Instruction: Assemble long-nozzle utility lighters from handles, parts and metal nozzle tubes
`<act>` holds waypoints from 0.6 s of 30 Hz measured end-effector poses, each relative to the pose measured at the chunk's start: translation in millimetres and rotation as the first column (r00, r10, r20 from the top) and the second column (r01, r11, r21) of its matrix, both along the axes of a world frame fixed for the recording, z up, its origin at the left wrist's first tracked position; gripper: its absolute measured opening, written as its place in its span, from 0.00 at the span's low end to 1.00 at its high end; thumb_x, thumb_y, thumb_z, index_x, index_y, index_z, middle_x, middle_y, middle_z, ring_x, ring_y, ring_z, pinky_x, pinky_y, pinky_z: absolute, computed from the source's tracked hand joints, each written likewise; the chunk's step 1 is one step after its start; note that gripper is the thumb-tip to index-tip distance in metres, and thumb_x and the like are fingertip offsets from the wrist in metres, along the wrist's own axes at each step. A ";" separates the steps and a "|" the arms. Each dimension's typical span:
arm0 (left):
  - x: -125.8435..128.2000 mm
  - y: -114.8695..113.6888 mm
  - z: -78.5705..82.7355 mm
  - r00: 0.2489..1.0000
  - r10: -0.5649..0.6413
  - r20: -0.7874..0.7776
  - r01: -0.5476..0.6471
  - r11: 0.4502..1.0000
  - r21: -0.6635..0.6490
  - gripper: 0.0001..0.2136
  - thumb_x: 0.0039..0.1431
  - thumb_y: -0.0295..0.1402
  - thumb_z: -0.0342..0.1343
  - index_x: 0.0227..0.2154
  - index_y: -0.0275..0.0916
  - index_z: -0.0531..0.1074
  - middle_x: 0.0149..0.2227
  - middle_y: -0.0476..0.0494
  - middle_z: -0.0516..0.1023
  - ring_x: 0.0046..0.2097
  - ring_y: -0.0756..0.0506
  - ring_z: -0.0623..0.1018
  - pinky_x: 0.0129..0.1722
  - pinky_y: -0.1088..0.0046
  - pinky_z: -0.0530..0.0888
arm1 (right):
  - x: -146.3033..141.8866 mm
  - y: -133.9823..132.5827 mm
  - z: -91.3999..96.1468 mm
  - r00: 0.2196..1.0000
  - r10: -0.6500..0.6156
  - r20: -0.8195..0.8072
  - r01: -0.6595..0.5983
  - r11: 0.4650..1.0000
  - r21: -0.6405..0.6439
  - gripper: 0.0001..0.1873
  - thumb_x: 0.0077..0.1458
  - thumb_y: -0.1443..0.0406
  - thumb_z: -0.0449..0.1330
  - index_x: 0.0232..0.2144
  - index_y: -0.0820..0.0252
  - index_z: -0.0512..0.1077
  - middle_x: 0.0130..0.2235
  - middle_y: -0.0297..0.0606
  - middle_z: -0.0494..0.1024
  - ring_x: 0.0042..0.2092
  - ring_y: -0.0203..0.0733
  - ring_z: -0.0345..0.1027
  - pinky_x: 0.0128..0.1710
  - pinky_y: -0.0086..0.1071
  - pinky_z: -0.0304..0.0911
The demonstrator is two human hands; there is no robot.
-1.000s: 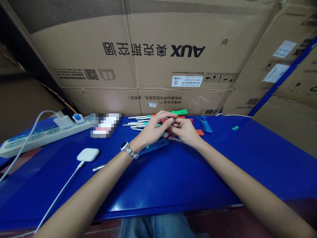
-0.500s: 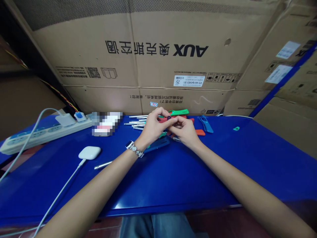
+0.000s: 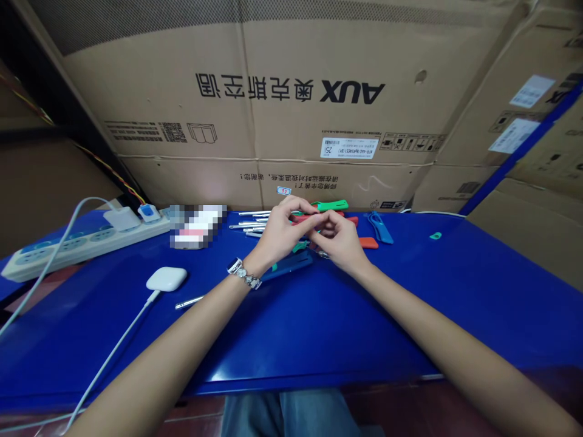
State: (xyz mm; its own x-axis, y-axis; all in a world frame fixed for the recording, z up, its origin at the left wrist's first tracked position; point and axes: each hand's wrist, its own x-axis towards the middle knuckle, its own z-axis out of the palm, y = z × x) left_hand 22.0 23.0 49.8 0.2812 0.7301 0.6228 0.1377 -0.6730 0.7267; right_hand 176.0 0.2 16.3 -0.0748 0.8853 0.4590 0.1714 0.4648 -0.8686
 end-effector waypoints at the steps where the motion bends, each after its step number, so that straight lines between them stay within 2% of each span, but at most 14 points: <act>1: 0.5 0.0 -0.2 1.000 0.012 0.017 -0.012 1.000 -0.016 0.07 0.55 0.36 0.65 0.31 0.37 0.76 0.37 0.45 0.76 0.40 0.47 0.75 0.44 0.67 0.73 | -1.0 1.0 0.3 1.000 -0.007 -0.020 0.007 1.000 -0.009 0.21 0.46 0.50 0.70 0.31 0.58 0.68 0.27 0.34 0.76 0.26 0.39 0.72 0.26 0.32 0.68; 3: -0.1 -0.4 -0.5 0.999 0.014 0.032 -0.013 0.999 -0.039 0.09 0.53 0.37 0.66 0.31 0.37 0.76 0.38 0.44 0.76 0.40 0.47 0.75 0.41 0.68 0.74 | -0.6 1.9 2.9 1.000 0.021 -0.014 -0.022 0.999 -0.031 0.22 0.47 0.49 0.68 0.30 0.59 0.69 0.26 0.35 0.76 0.26 0.39 0.72 0.26 0.32 0.68; 6: -4.0 -1.1 -0.2 0.997 -0.079 0.000 0.079 0.995 -0.059 0.10 0.59 0.38 0.61 0.41 0.40 0.78 0.45 0.41 0.76 0.42 0.47 0.76 0.38 0.70 0.75 | 4.5 0.5 9.0 0.991 0.122 0.051 -0.119 0.991 -0.069 0.20 0.52 0.48 0.64 0.34 0.59 0.72 0.32 0.38 0.79 0.28 0.39 0.73 0.24 0.30 0.67; 8: -6.6 -0.9 0.3 0.990 -0.140 -0.035 0.137 0.989 -0.062 0.11 0.64 0.37 0.55 0.44 0.41 0.78 0.48 0.40 0.75 0.43 0.47 0.76 0.39 0.69 0.75 | 7.7 -0.7 11.7 0.978 0.185 0.097 -0.177 0.981 -0.085 0.20 0.56 0.49 0.62 0.36 0.60 0.74 0.34 0.39 0.79 0.29 0.39 0.74 0.23 0.29 0.66; 10: -7.4 -0.3 0.9 0.989 -0.132 -0.064 0.130 0.991 -0.039 0.10 0.64 0.36 0.54 0.43 0.41 0.79 0.47 0.39 0.75 0.45 0.46 0.76 0.42 0.67 0.75 | 8.5 -1.2 11.8 0.972 0.199 0.122 -0.191 0.979 -0.073 0.19 0.58 0.50 0.60 0.37 0.60 0.74 0.33 0.38 0.79 0.28 0.39 0.74 0.24 0.30 0.67; 14: -2.5 0.2 0.2 0.999 -0.029 -0.033 0.029 1.000 0.009 0.05 0.59 0.35 0.61 0.35 0.39 0.78 0.41 0.42 0.77 0.45 0.45 0.75 0.47 0.64 0.73 | 3.0 0.2 6.7 0.996 0.067 0.055 -0.066 0.998 -0.014 0.19 0.50 0.53 0.67 0.38 0.59 0.72 0.33 0.37 0.78 0.28 0.39 0.73 0.27 0.32 0.69; 16: 1.2 -0.9 -0.9 1.000 0.005 0.022 -0.004 1.000 -0.013 0.06 0.56 0.36 0.64 0.31 0.38 0.76 0.38 0.44 0.76 0.42 0.46 0.75 0.45 0.65 0.73 | 0.1 1.2 4.9 1.000 0.006 0.011 -0.005 1.000 -0.007 0.20 0.46 0.52 0.70 0.33 0.58 0.69 0.30 0.36 0.78 0.28 0.40 0.72 0.27 0.33 0.68; 18: 3.1 -2.3 -1.9 0.998 0.025 0.053 -0.022 0.999 -0.046 0.09 0.54 0.37 0.66 0.30 0.38 0.75 0.37 0.45 0.76 0.40 0.46 0.75 0.42 0.67 0.73 | -0.5 1.6 5.5 1.000 -0.009 0.002 0.009 1.000 -0.006 0.21 0.47 0.50 0.69 0.28 0.58 0.67 0.27 0.35 0.76 0.28 0.40 0.72 0.28 0.33 0.68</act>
